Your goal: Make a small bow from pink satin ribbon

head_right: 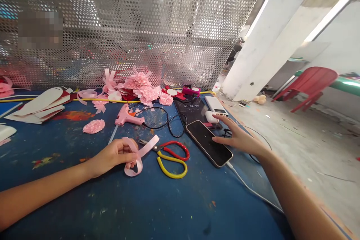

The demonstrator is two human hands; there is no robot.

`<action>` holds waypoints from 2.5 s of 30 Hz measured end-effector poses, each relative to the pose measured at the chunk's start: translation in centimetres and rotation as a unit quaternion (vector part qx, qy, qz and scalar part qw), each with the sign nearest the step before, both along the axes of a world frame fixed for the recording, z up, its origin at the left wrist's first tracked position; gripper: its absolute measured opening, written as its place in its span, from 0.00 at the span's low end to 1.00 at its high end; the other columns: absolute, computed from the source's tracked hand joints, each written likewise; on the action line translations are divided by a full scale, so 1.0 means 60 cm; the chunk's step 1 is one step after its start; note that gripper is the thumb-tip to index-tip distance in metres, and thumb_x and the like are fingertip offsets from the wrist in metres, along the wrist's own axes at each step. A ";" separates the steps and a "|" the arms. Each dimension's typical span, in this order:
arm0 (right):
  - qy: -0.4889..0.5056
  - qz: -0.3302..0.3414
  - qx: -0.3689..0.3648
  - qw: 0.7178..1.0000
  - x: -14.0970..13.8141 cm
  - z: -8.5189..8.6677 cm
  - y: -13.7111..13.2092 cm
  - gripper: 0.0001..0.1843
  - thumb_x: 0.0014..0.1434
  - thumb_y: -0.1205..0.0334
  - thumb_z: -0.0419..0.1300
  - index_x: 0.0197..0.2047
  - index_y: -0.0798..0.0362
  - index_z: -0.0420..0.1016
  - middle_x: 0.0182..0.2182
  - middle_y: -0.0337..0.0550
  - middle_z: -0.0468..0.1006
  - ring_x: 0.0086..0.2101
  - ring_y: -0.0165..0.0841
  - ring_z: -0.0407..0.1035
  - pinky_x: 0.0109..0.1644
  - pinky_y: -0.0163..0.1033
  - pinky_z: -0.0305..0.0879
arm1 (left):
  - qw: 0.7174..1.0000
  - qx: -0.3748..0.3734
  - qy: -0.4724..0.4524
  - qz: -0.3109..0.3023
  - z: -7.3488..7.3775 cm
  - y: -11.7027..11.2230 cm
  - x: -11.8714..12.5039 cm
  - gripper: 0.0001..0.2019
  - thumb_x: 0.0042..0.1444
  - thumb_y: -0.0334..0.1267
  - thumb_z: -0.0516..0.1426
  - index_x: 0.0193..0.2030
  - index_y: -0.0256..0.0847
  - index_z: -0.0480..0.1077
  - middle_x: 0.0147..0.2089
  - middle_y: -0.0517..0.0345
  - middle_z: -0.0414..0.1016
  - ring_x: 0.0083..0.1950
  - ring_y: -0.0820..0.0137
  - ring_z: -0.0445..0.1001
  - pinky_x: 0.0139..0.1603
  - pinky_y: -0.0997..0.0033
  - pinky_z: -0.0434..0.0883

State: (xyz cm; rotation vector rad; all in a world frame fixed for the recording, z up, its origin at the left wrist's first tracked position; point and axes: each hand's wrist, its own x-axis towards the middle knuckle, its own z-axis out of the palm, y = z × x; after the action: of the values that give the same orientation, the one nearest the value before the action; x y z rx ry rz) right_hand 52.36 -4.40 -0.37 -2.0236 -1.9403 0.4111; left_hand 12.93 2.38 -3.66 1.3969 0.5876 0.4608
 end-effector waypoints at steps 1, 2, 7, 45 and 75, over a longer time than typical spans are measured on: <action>0.002 0.001 -0.002 1.000 0.003 -0.002 0.001 0.41 0.50 0.39 0.57 0.63 0.41 0.49 0.65 0.42 0.50 0.63 0.44 0.45 0.65 0.49 0.47 | 1.000 0.001 0.003 0.000 0.000 0.000 0.000 0.09 0.52 0.39 0.60 0.29 0.36 0.67 0.23 0.64 0.70 0.24 0.78 0.69 0.28 0.77 0.67; 0.003 0.003 -0.003 1.000 0.006 -0.004 0.001 0.41 0.50 0.39 0.57 0.63 0.41 0.49 0.64 0.42 0.51 0.63 0.44 0.45 0.65 0.50 0.46 | 1.000 0.002 0.005 0.000 0.001 0.001 0.000 0.08 0.52 0.38 0.60 0.29 0.36 0.67 0.23 0.64 0.70 0.24 0.78 0.68 0.28 0.78 0.67; -0.005 0.021 -0.006 1.000 0.015 -0.005 -0.003 0.39 0.51 0.40 0.57 0.63 0.38 0.48 0.64 0.39 0.51 0.63 0.43 0.45 0.65 0.50 0.46 | 1.000 0.001 0.003 0.003 0.004 0.002 0.000 0.07 0.52 0.37 0.60 0.29 0.37 0.67 0.22 0.65 0.70 0.24 0.78 0.68 0.28 0.78 0.67; 0.071 -0.066 0.155 0.983 0.004 -0.016 0.014 0.26 0.53 0.44 0.57 0.53 0.42 0.63 0.56 0.43 0.64 0.57 0.42 0.57 0.60 0.51 0.58 | 1.000 0.009 0.001 -0.016 0.002 0.005 -0.004 0.08 0.52 0.38 0.60 0.29 0.37 0.66 0.22 0.64 0.70 0.24 0.77 0.69 0.29 0.76 0.66; -0.206 0.027 -0.053 0.977 0.041 0.073 0.124 0.31 0.45 0.30 0.53 0.14 0.50 0.63 0.16 0.43 0.68 0.20 0.33 0.60 0.25 0.40 0.57 | 0.999 0.016 -0.014 -0.027 -0.002 0.010 -0.009 0.09 0.51 0.40 0.60 0.30 0.37 0.67 0.23 0.62 0.70 0.25 0.75 0.69 0.29 0.75 0.67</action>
State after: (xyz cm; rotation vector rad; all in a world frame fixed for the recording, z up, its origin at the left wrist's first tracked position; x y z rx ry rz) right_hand 54.83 3.04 4.03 -2.2705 -2.2560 0.1102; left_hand 12.41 2.95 -3.78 1.4303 0.5201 0.4475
